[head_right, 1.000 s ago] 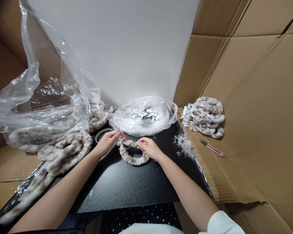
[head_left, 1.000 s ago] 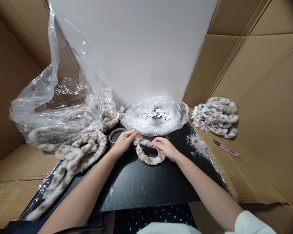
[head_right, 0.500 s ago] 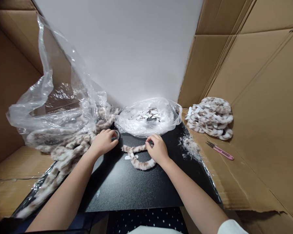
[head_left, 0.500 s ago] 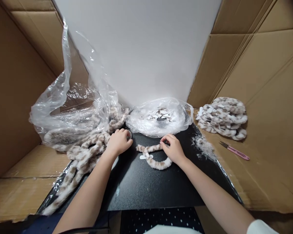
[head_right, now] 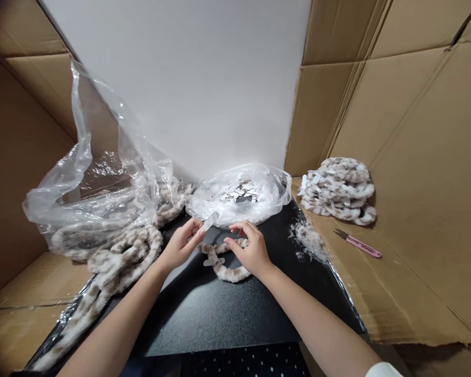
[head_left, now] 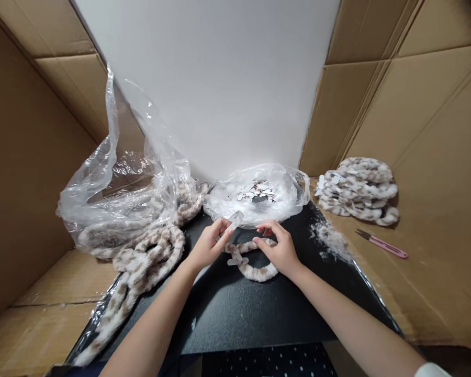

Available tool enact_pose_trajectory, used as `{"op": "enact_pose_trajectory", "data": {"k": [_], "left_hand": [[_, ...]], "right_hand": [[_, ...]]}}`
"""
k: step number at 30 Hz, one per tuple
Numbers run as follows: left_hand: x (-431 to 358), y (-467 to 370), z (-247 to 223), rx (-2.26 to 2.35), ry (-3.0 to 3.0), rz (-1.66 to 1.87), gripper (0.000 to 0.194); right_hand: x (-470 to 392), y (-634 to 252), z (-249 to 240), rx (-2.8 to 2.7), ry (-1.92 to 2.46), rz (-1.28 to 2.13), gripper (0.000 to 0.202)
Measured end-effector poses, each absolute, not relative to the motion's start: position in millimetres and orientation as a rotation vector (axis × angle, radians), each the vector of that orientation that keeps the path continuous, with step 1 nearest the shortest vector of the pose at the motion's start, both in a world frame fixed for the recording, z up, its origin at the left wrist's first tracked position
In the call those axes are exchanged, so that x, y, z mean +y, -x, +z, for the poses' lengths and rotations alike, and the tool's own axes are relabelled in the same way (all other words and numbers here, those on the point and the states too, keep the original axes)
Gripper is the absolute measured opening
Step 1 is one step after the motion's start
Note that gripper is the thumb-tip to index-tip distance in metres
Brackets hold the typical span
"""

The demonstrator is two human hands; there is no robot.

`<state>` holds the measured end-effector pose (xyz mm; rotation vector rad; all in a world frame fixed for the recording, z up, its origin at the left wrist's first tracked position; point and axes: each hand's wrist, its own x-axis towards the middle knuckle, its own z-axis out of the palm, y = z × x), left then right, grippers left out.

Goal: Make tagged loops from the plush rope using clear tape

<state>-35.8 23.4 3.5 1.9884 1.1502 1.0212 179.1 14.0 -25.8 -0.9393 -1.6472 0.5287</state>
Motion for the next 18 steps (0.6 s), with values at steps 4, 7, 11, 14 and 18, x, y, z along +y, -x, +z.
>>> {"op": "enact_pose_trajectory", "data": {"k": [4, 7, 11, 14, 18], "left_hand": [[11.3, 16.8, -2.9, 1.128, -2.104, 0.955, 0.012], [5.7, 5.2, -5.0, 1.111, -2.260, 0.908, 0.010], [3.4, -3.4, -9.0, 1.061, -2.372, 0.876, 0.015], [3.6, -4.8, -12.4, 1.064, -2.404, 0.893, 0.017], [3.8, -5.1, -13.8, 1.093, -2.436, 0.913, 0.016]], "right_hand": [[7.6, -175.8, -21.6, -1.638, 0.872, 0.444, 0.013], [4.6, -172.3, -22.0, -1.630, 0.859, 0.357, 0.011], [2.9, -170.0, -23.5, -1.617, 0.894, 0.282, 0.005], [2.9, -170.4, -24.5, -1.602, 0.906, 0.271, 0.005], [3.1, -170.3, -26.7, -1.567, 0.931, 0.283, 0.007]]}}
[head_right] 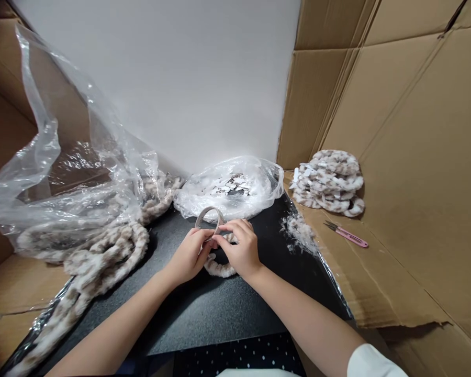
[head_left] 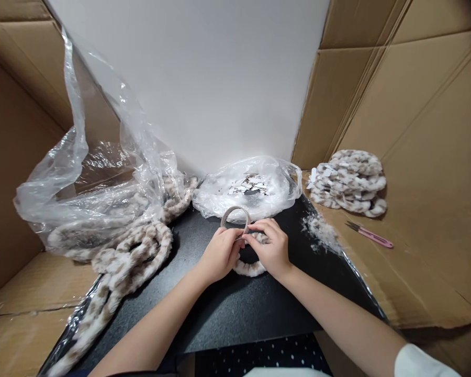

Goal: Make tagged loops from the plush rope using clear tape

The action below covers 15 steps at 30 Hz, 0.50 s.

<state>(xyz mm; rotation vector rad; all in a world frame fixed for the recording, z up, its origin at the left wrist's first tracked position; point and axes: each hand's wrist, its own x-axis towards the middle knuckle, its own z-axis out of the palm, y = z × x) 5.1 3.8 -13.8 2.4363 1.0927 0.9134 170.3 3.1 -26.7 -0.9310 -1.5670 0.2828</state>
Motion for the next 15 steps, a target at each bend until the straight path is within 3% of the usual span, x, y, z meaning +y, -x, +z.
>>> {"op": "enact_pose_trajectory", "data": {"k": [15], "left_hand": [[12.2, 5.9, -12.7, 0.979, -2.695, 0.847, 0.015]], "right_hand": [[17.3, -182.7, -27.7, -1.832, 0.933, 0.322, 0.012]]}}
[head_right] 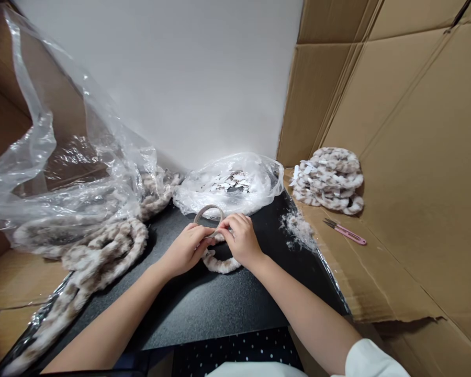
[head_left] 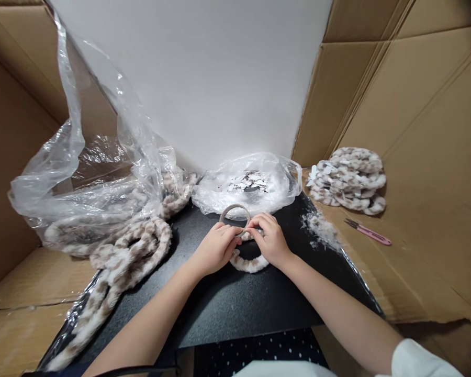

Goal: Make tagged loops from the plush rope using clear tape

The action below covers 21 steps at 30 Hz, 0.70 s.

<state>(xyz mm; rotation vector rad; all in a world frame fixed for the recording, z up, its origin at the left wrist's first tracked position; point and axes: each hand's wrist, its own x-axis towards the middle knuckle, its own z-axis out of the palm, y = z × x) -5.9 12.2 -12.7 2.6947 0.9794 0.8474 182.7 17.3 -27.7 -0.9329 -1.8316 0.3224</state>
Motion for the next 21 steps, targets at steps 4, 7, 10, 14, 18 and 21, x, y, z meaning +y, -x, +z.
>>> {"op": "enact_pose_trajectory", "data": {"k": [4, 7, 10, 14, 18, 21], "left_hand": [[17.2, 13.0, -10.5, 1.020, -2.738, 0.894, 0.016], [20.3, 19.5, -8.3, 1.063, -2.759, 0.998, 0.016], [19.8, 20.9, -7.0, 1.061, -2.779, 1.029, 0.016], [14.8, 14.2, -5.6, 0.978, -2.806, 0.960, 0.016], [12.5, 11.2, -3.8, 0.941, -2.812, 0.895, 0.016], [14.3, 16.5, -0.9, 0.925, -2.825, 0.833, 0.018]], "right_hand": [[11.7, -180.3, -23.7, -2.006, 0.895, 0.320, 0.014], [7.2, -177.2, -21.4, -2.077, 0.767, 0.377, 0.016], [8.3, -176.7, -21.9, -1.852, 0.828, 0.377, 0.011], [13.1, -178.7, -24.5, -1.774, 0.966, 0.257, 0.024], [12.9, -180.1, -23.5, -1.868, 0.936, 0.177, 0.014], [13.6, -182.9, -21.3, -1.924, 0.925, 0.185, 0.015]]}}
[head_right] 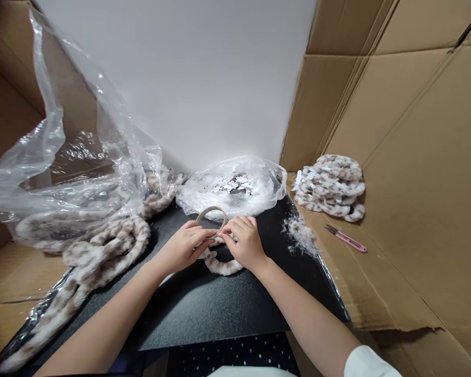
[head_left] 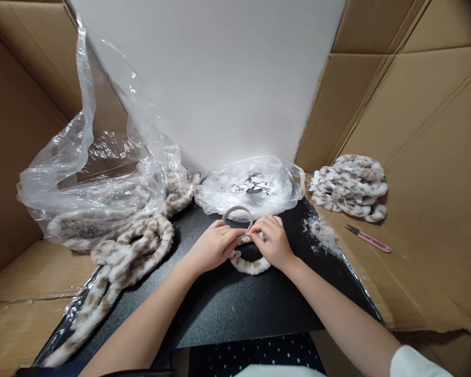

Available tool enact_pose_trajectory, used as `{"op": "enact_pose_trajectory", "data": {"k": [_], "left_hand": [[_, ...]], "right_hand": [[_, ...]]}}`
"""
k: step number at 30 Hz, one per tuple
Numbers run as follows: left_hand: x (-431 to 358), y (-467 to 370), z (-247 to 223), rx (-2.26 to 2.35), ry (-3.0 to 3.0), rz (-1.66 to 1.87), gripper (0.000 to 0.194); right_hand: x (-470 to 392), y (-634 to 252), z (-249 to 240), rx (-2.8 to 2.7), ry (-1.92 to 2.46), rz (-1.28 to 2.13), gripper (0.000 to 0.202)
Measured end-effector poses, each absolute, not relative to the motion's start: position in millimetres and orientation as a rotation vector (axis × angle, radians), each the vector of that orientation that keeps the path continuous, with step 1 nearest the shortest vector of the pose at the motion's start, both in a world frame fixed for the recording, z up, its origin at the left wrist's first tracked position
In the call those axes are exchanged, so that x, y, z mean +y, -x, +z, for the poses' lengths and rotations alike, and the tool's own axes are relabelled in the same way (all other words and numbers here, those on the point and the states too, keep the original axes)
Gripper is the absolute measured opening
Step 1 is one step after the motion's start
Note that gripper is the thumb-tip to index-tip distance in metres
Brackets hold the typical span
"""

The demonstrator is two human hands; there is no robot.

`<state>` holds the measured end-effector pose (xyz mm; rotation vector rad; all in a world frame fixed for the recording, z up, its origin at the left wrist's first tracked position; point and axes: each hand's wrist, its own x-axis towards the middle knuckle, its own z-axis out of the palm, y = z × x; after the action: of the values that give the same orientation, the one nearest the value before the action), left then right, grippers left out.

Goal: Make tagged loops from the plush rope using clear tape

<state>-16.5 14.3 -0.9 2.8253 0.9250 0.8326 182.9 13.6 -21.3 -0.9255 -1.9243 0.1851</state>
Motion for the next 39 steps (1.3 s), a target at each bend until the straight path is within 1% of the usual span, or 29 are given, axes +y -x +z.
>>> {"op": "enact_pose_trajectory", "data": {"k": [4, 8, 11, 14, 18, 21, 27, 29, 34, 37, 39], "left_hand": [[18.9, 28.1, 6.2, 0.954, -2.852, 0.737, 0.017], [24.8, 37.1, 10.6, 1.035, -2.860, 0.656, 0.022], [30.2, 43.6, 10.0, 1.155, -2.852, 0.692, 0.025], [33.5, 49.0, 9.6, 1.263, -2.820, 0.752, 0.030], [32.0, 49.7, 11.8, 1.267, -2.794, 0.806, 0.029], [29.3, 48.1, 13.4, 1.283, -2.792, 0.879, 0.027], [25.6, 45.6, 12.3, 1.240, -2.775, 1.042, 0.023], [24.0, 43.2, 11.6, 1.212, -2.731, 1.112, 0.022], [17.0, 33.0, 10.4, 1.094, -2.628, 1.265, 0.013], [11.8, 27.0, 9.5, 1.064, -2.609, 1.298, 0.007], [9.1, 23.9, 8.3, 1.041, -2.618, 1.319, 0.006]], "right_hand": [[21.0, -188.8, -20.2, -1.862, 0.991, 0.311, 0.016], [22.5, -190.7, -14.6, -1.778, 0.935, 0.578, 0.017], [11.3, -186.8, -4.6, -1.890, 0.798, 0.732, 0.017], [-2.0, -182.2, 4.2, -2.061, 0.691, 0.802, 0.016], [-3.9, -184.5, 7.9, -1.992, 0.672, 0.867, 0.019], [2.8, -191.5, 7.4, -1.858, 0.720, 0.805, 0.018], [3.0, -196.0, 6.1, -1.815, 0.670, 0.584, 0.015], [0.2, -194.8, 5.9, -1.790, 0.679, 0.466, 0.018], [-4.7, -194.0, 9.4, -1.751, 0.630, 0.053, 0.021], [-7.8, -196.3, 14.9, -1.762, 0.597, -0.109, 0.022], [-10.4, -198.8, 18.2, -1.777, 0.600, -0.195, 0.023]]}}
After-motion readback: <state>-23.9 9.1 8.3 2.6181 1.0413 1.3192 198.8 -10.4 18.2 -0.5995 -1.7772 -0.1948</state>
